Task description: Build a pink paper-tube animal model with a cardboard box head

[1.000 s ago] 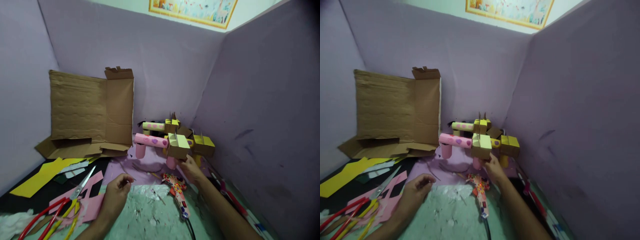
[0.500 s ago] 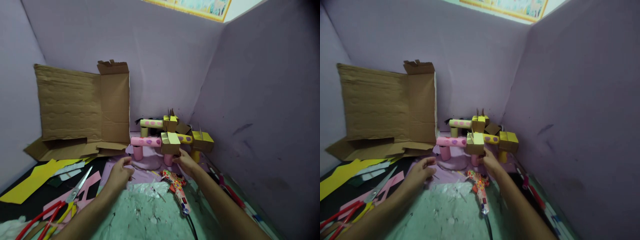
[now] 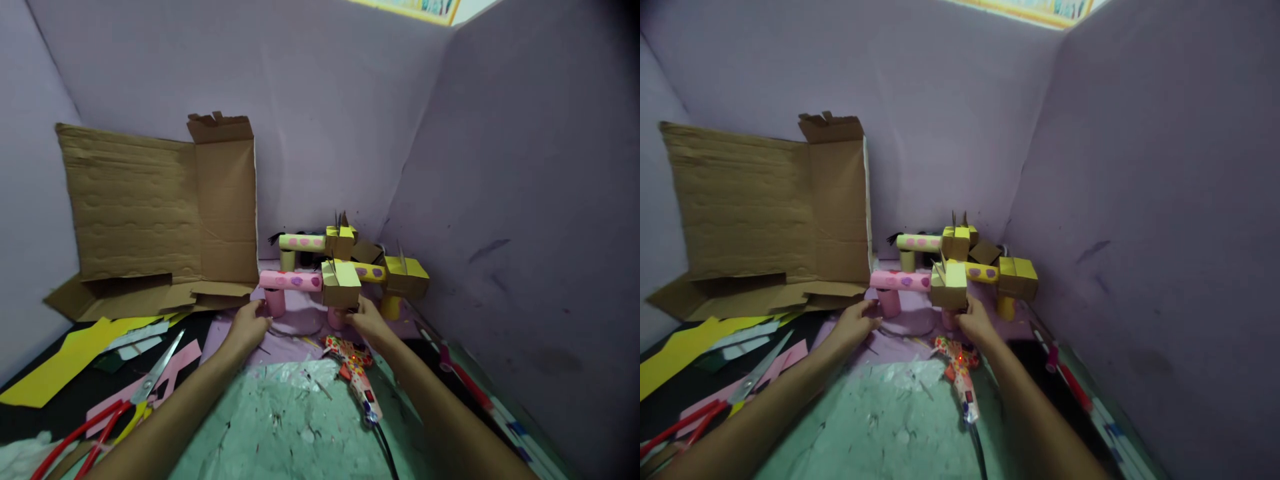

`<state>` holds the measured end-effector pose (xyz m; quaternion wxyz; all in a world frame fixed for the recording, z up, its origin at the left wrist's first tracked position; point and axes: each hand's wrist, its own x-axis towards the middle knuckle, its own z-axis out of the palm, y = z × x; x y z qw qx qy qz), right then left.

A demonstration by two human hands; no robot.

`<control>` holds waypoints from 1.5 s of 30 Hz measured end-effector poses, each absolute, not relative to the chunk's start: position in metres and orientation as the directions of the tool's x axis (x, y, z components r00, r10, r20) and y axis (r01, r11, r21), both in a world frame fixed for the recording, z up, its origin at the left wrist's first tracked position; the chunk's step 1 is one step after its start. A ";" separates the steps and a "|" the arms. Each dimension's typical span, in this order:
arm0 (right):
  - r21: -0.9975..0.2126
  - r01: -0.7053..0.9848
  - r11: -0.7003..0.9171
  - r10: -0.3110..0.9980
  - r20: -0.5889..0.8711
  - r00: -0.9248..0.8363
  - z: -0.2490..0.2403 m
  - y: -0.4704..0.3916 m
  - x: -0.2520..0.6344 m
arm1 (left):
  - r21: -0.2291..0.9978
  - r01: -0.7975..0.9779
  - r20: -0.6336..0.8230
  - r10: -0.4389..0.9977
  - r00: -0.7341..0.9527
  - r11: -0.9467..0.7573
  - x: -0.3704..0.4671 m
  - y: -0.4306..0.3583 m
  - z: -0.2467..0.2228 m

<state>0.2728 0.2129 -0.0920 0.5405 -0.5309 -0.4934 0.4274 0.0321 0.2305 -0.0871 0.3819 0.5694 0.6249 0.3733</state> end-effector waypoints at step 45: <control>-0.989 0.136 0.055 0.991 0.070 0.111 -0.101 0.211 0.280 | 0.926 0.325 -0.156 0.979 -0.130 0.190 0.034 0.209 -0.061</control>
